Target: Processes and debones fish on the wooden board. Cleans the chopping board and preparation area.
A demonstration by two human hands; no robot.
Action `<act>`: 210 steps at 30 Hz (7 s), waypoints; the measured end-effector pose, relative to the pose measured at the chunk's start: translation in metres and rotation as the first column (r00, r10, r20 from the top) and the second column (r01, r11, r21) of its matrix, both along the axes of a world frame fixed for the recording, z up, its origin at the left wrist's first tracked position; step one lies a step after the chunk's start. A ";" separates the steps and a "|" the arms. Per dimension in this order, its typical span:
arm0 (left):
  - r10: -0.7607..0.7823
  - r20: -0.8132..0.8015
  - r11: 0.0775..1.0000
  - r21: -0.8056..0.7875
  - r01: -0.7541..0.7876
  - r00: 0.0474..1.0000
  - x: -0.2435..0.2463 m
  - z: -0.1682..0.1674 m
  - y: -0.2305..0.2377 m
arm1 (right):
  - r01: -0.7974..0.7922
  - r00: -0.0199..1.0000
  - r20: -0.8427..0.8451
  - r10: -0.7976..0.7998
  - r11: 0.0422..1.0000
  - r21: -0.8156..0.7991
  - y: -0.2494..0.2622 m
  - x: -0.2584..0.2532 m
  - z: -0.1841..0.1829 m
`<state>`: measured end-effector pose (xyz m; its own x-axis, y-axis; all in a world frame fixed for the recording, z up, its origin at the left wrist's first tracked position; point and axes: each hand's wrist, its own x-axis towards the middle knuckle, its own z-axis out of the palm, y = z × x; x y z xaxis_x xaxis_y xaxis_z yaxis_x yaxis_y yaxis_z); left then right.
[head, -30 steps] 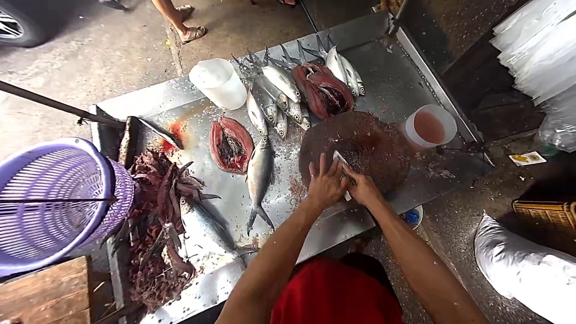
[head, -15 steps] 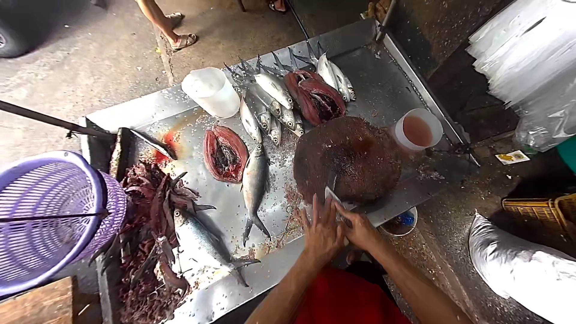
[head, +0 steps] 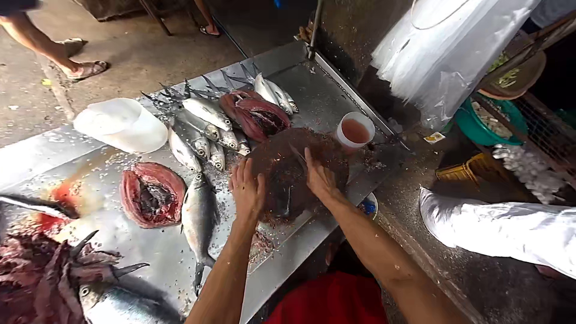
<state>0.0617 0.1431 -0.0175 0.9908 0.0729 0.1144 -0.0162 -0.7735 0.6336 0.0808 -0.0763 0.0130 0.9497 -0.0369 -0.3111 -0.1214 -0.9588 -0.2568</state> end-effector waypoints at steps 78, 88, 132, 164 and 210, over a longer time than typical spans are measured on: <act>-0.029 -0.167 0.876 0.470 0.105 0.986 0.045 -0.078 -0.032 | -0.074 0.935 0.337 0.108 0.991 -0.113 -0.240 0.134 -0.031; -0.009 -0.130 0.890 0.451 0.067 0.991 0.043 -0.080 -0.034 | -0.186 0.982 0.081 0.169 0.929 0.319 -0.066 0.250 -0.012; 0.018 -0.122 0.897 0.440 0.038 0.992 0.046 -0.078 -0.033 | 0.244 0.956 -0.282 -0.077 0.743 0.623 0.103 0.354 -0.074; 0.010 -0.110 0.896 0.442 0.040 0.994 0.045 -0.082 -0.032 | -0.603 0.798 -0.196 0.570 0.752 -0.267 -0.255 0.219 0.029; 0.040 -0.032 0.888 0.460 -0.021 0.999 0.045 -0.086 -0.030 | -0.348 0.807 0.463 0.367 0.928 -0.129 0.000 0.539 0.003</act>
<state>0.1063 0.1134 -0.1033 0.9933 0.0520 0.1030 0.0297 -0.9778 0.2072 0.6197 -0.0767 0.0159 0.9276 0.3320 0.1712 0.3585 -0.9201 -0.1576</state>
